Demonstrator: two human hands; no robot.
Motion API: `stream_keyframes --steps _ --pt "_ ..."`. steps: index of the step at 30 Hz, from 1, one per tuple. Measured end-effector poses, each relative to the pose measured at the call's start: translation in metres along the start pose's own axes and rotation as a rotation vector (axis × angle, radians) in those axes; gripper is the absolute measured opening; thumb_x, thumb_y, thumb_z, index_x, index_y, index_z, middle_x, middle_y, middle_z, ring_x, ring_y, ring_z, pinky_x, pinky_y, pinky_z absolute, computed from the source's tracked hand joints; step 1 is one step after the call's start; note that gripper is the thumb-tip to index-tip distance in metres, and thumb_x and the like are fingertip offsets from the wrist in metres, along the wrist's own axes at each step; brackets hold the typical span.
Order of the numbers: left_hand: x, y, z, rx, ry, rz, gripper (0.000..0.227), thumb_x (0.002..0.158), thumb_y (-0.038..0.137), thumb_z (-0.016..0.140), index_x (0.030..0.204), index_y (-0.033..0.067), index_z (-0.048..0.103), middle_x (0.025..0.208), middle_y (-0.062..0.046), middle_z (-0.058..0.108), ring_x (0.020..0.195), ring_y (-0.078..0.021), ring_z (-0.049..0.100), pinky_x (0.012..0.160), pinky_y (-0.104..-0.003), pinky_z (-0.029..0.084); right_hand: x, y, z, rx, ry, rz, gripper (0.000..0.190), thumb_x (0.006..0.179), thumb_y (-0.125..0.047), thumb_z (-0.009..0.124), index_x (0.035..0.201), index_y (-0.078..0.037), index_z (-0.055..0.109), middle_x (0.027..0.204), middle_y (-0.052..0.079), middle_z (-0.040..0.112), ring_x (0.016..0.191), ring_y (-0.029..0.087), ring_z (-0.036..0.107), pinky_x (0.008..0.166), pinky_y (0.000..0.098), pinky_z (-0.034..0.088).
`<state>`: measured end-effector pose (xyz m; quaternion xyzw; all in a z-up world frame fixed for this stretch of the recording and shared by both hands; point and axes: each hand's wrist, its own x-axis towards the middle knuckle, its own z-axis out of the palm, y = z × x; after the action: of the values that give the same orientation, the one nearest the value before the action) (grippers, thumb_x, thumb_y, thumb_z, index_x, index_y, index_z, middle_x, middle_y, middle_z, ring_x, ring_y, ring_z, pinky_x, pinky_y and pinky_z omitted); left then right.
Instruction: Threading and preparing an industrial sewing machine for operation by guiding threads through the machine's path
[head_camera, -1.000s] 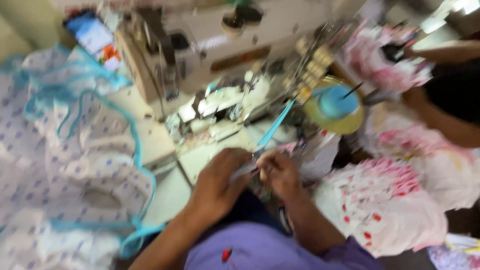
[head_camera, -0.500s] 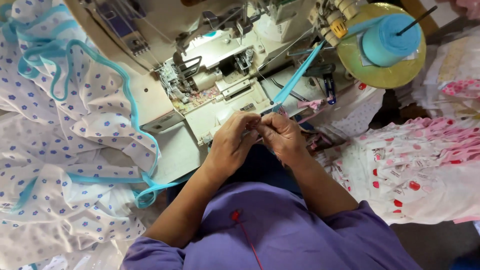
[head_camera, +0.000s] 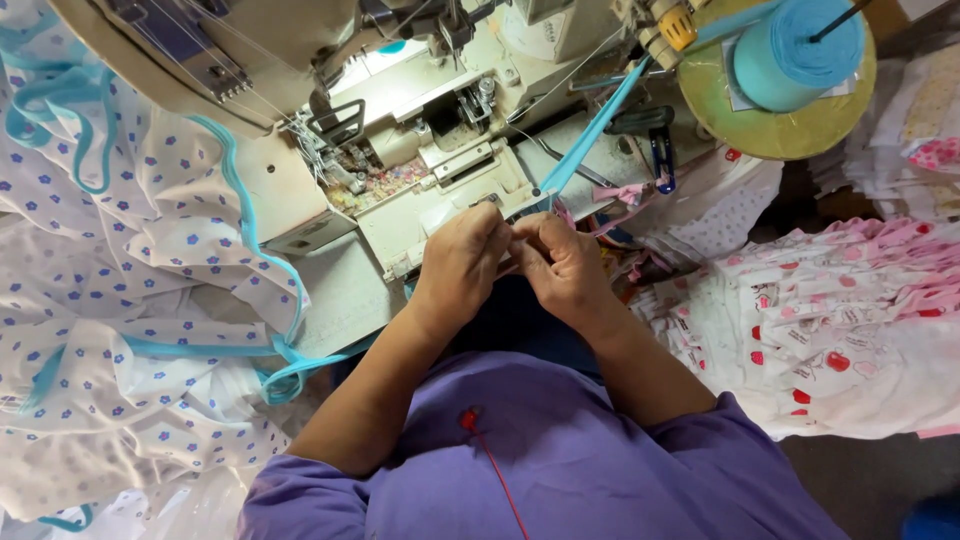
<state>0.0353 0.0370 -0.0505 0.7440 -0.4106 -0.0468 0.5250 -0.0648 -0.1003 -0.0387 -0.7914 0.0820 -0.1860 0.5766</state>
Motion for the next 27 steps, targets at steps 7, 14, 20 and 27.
stream_keyframes --steps 7,14,20,27 --pt "-0.004 -0.011 -0.013 -0.420 -0.060 -0.153 0.022 0.100 0.024 0.054 0.110 0.0072 0.066 0.090 -0.008 0.070 0.082 -0.0198 0.067 0.075 -0.035 0.053 0.001 0.004 -0.004 -0.005 0.042 -0.072 0.007 0.100 -0.005 0.065 0.095 -0.002 0.069 0.078 0.014 0.071 0.079 0.022 0.072 0.066 0.0402 0.059" --pt "0.002 0.005 -0.013 -0.072 -0.078 0.091 0.013 0.099 0.014 0.057 0.110 0.0070 0.061 0.087 -0.012 0.059 0.077 -0.0348 0.064 0.070 -0.041 0.052 0.001 0.002 -0.001 0.010 0.038 -0.014 0.008 0.101 -0.006 0.065 0.095 -0.003 0.069 0.077 0.013 0.069 0.082 0.017 0.070 0.072 0.0405 0.058" --pt "0.005 0.005 -0.007 -0.031 -0.031 0.066 0.014 0.105 0.015 0.051 0.093 0.0088 0.054 0.075 -0.012 0.051 0.069 -0.0404 0.059 0.063 -0.043 0.050 0.000 -0.013 -0.001 -0.002 -0.008 0.011 0.008 0.101 -0.009 0.064 0.097 -0.004 0.070 0.080 0.012 0.072 0.083 0.021 0.073 0.076 0.0404 0.059" --pt "0.000 -0.013 -0.006 -0.312 -0.047 -0.108 0.022 0.104 0.021 0.050 0.091 0.0091 0.063 0.071 -0.010 0.060 0.066 -0.0272 0.059 0.066 -0.038 0.049 0.003 0.000 0.000 -0.003 0.012 -0.054 0.006 0.099 -0.003 0.065 0.094 -0.001 0.069 0.080 0.014 0.071 0.082 0.022 0.073 0.073 0.0394 0.058"
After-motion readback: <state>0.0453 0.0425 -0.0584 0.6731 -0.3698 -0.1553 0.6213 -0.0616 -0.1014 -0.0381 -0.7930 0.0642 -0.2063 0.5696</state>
